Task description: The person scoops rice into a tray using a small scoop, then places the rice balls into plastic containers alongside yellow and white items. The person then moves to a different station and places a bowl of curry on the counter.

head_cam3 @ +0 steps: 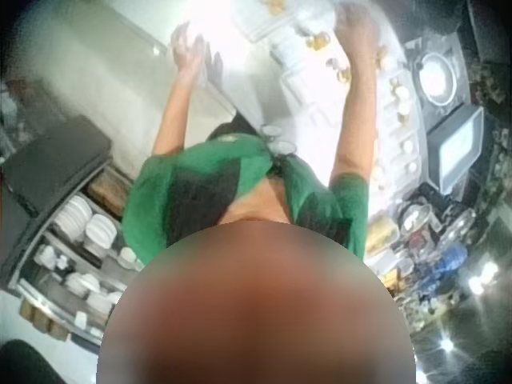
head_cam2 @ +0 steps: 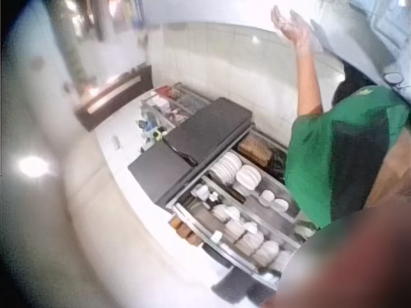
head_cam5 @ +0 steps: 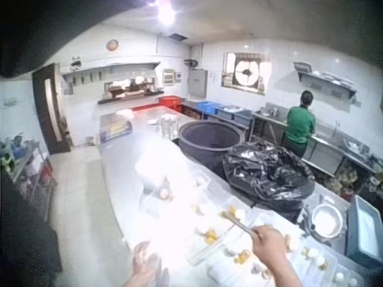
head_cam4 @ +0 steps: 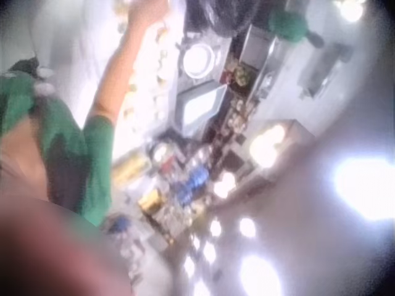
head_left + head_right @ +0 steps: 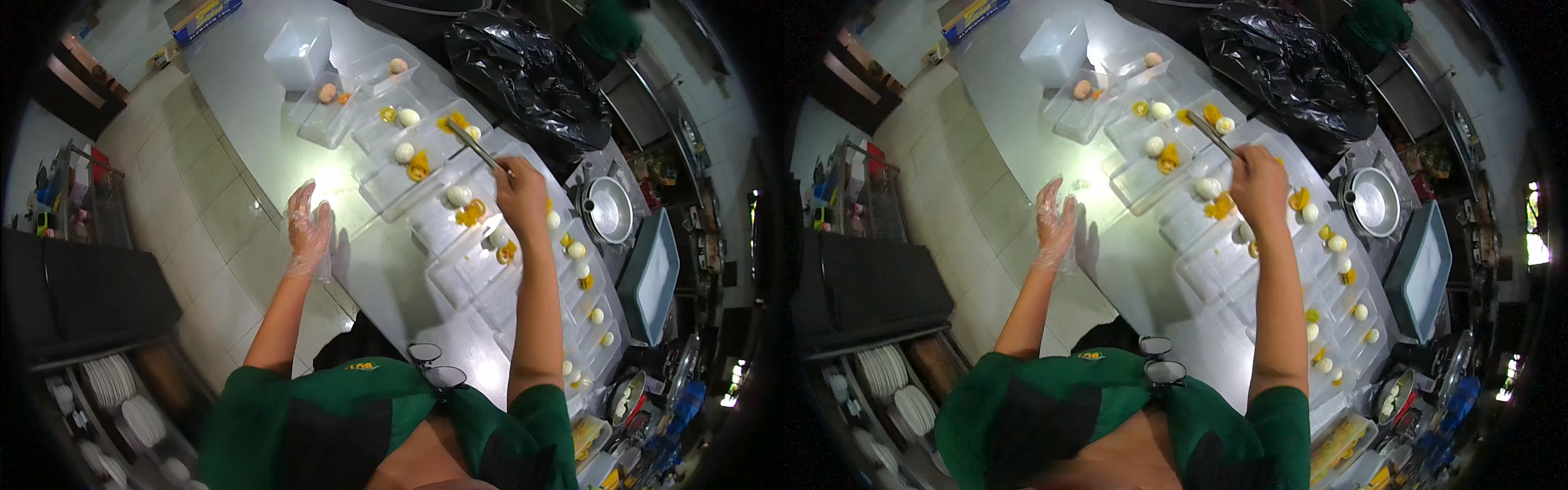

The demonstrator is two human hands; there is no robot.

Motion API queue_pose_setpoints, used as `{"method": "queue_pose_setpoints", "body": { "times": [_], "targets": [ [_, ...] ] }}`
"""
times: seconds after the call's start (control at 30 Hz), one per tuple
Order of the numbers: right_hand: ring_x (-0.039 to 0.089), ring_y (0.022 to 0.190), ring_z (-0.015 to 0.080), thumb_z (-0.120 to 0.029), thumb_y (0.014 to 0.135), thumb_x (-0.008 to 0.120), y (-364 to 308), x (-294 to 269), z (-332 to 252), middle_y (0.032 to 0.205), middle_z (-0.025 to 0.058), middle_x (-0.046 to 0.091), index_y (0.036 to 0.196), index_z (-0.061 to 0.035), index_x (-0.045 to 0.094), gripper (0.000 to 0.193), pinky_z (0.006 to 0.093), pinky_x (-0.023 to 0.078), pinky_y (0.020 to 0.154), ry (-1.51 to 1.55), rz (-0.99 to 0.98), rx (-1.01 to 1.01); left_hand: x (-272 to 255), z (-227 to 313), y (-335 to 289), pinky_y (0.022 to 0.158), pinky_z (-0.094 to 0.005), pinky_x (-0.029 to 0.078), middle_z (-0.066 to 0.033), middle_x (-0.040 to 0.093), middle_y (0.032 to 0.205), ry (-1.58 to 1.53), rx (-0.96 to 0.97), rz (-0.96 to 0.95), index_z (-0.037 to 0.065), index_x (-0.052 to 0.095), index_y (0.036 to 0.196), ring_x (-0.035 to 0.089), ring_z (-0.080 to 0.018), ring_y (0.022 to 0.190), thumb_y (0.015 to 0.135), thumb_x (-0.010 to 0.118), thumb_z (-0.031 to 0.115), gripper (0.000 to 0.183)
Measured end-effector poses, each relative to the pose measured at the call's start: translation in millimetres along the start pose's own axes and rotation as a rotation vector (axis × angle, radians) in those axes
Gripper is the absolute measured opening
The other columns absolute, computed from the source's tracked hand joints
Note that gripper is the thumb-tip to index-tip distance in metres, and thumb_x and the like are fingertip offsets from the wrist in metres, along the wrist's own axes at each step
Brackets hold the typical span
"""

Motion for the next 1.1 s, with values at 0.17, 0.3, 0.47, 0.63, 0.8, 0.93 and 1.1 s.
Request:
{"method": "queue_pose_setpoints", "body": {
  "times": [0.17, 0.3, 0.47, 0.63, 0.8, 0.93, 1.1],
  "targets": [
    [0.063, 0.080, 0.0345, -0.009, 0.076, 0.057, 60, 89, -1, 0.093, 0.0137, 0.063, 0.085, -0.0036, 0.065, 0.013, 0.0436, 0.051, 0.070, -0.209, -0.020, -0.064, 5, -26, 0, 0.105, -0.0364, 0.035, -0.0136, 0.043, 0.130, -0.249, -0.187, 0.022, 0.001, 0.046, 0.128, 0.043, -0.0258, 0.123, 0.086, 0.055, 0.002, 0.043],
    [0.063, 0.083, 0.0353, -0.008, 0.074, 0.056, 94, 144, -9, 0.095, 0.0158, 0.061, 0.085, -0.0020, 0.064, 0.014, 0.0436, 0.052, 0.070, -0.452, -0.220, -0.069, 17, -25, 19, 0.105, -0.0356, 0.035, -0.0122, 0.043, 0.130, -0.381, -0.161, 0.005, 0.002, 0.046, 0.129, 0.043, -0.0244, 0.123, 0.086, 0.056, 0.003, 0.043],
    [0.062, 0.085, 0.0359, -0.012, 0.080, 0.054, 93, 142, -17, 0.097, 0.0171, 0.060, 0.087, -0.0015, 0.062, 0.015, 0.0452, 0.051, 0.071, -0.424, -0.181, 0.034, 26, -29, 45, 0.096, -0.0333, 0.040, -0.0123, 0.042, 0.133, -0.593, -0.385, -0.072, 0.003, 0.040, 0.134, 0.044, -0.0232, 0.122, 0.090, 0.055, 0.011, 0.047],
    [0.060, 0.088, 0.0363, -0.016, 0.082, 0.057, 52, 90, -14, 0.097, 0.0177, 0.060, 0.095, -0.0017, 0.063, 0.020, 0.0449, 0.049, 0.076, -0.255, -0.011, 0.127, 58, -53, 106, 0.096, -0.0389, 0.039, -0.0108, 0.037, 0.140, -0.926, -0.573, 0.037, 0.007, 0.031, 0.141, 0.042, -0.0228, 0.123, 0.092, 0.053, 0.021, 0.055],
    [0.059, 0.089, 0.0372, -0.016, 0.081, 0.058, 56, 88, -12, 0.096, 0.0193, 0.059, 0.093, -0.0002, 0.063, 0.020, 0.0452, 0.048, 0.078, -0.164, -0.053, 0.116, 84, -51, 114, 0.100, -0.0411, 0.034, -0.0086, 0.031, 0.145, -1.009, -0.553, 0.074, 0.010, 0.025, 0.143, 0.038, -0.0229, 0.127, 0.092, 0.053, 0.023, 0.060],
    [0.059, 0.091, 0.0371, -0.014, 0.082, 0.053, 82, 125, -21, 0.098, 0.0188, 0.059, 0.089, -0.0010, 0.061, 0.017, 0.0461, 0.049, 0.078, -0.258, -0.107, 0.041, 91, -40, 92, 0.102, -0.0362, 0.032, -0.0114, 0.033, 0.138, -1.330, -0.705, 0.221, 0.006, 0.026, 0.141, 0.039, -0.0227, 0.120, 0.090, 0.056, 0.021, 0.061],
    [0.062, 0.085, 0.0366, -0.011, 0.076, 0.054, 96, 111, -35, 0.095, 0.0181, 0.062, 0.085, -0.0020, 0.064, 0.017, 0.0446, 0.051, 0.073, -0.375, -0.168, -0.057, 53, -23, 57, 0.088, -0.0329, 0.044, -0.0145, 0.045, 0.124, -0.570, -0.312, 0.120, 0.003, 0.042, 0.131, 0.049, -0.0190, 0.103, 0.085, 0.059, 0.011, 0.049]
  ]
}}
Point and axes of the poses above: each hand's wrist, its own y-axis towards the middle knuckle, its own x-axis out of the palm, z = x × y, the point moved 2 cm from there along y, towards the middle knuckle
